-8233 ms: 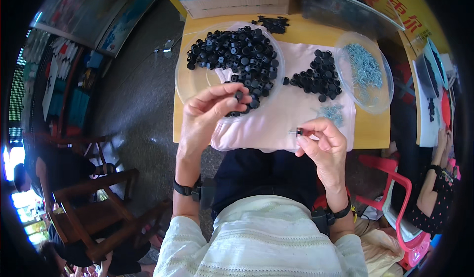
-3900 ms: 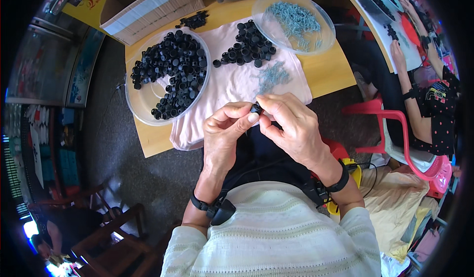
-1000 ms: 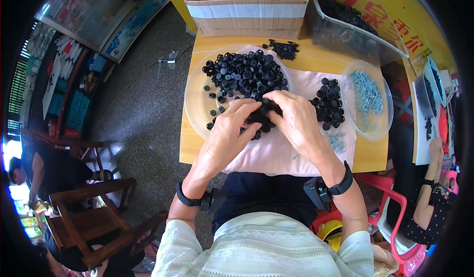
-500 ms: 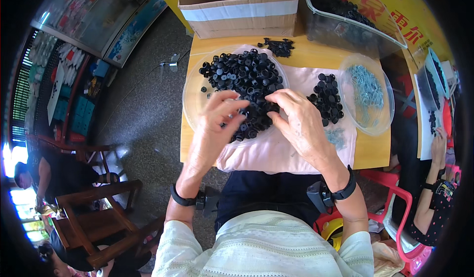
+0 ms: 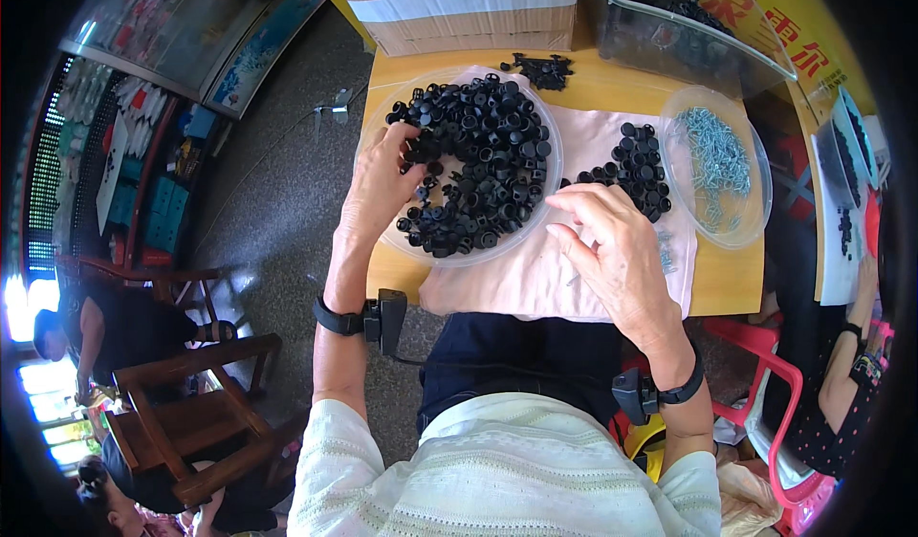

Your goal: Assembling small black plastic components by hand.

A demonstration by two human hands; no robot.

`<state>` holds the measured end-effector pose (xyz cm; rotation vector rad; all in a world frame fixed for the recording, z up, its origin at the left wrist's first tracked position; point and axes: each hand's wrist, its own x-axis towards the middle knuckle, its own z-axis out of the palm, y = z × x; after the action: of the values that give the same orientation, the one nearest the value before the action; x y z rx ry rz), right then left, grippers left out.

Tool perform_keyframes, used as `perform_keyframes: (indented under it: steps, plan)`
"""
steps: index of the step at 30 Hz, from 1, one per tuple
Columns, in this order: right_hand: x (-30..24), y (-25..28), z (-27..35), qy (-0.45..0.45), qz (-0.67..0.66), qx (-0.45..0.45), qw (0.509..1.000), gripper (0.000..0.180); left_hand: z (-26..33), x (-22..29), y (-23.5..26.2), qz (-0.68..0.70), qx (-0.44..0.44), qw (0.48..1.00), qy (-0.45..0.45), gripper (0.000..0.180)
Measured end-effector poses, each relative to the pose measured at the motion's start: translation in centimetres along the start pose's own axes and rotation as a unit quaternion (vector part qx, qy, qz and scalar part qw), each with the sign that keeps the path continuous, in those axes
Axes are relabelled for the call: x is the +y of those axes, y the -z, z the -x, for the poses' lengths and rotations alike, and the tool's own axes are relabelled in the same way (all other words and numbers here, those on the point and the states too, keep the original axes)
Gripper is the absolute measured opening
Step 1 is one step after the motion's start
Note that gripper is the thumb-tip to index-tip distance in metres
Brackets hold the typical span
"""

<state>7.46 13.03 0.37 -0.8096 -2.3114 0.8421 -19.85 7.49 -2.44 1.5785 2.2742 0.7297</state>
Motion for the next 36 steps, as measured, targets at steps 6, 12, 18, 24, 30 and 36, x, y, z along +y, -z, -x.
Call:
perform_keyframes:
  steps: [6, 12, 18, 24, 30, 36]
  plan:
    - [-0.3, 0.4, 0.9, 0.0, -0.001, 0.009, 1.0, 0.017, 1.0, -0.1, -0.5, 0.06, -0.008, 0.998, -0.003, 0.026]
    - [-0.3, 0.6, 2.1, -0.002, 0.005, 0.018, 1.0, 0.016, 3.2, 3.1, 0.1, 0.139, -0.002, 0.99, 0.007, 0.019]
    - [-0.4, -0.2, 2.8, -0.02, -0.017, 0.025, 0.999, 0.015, 4.9, 5.2, -1.6, 0.149, -0.035, 0.988, -0.026, 0.021]
    - [-0.5, -0.5, 3.6, -0.038, -0.024, 0.021, 0.999, 0.015, 5.7, 5.1, -1.9, 0.272, -0.075, 0.959, -0.035, 0.041]
    - [-0.6, -1.2, 3.8, -0.045, -0.039, 0.018, 0.998, 0.014, 6.0, 4.6, -2.1, 0.294, -0.048, 0.953, -0.047, 0.039]
    - [-0.6, -1.4, 3.9, -0.048, -0.042, 0.012, 0.998, 0.014, 6.3, 6.4, -1.6, 0.157, -0.006, 0.986, -0.051, 0.032]
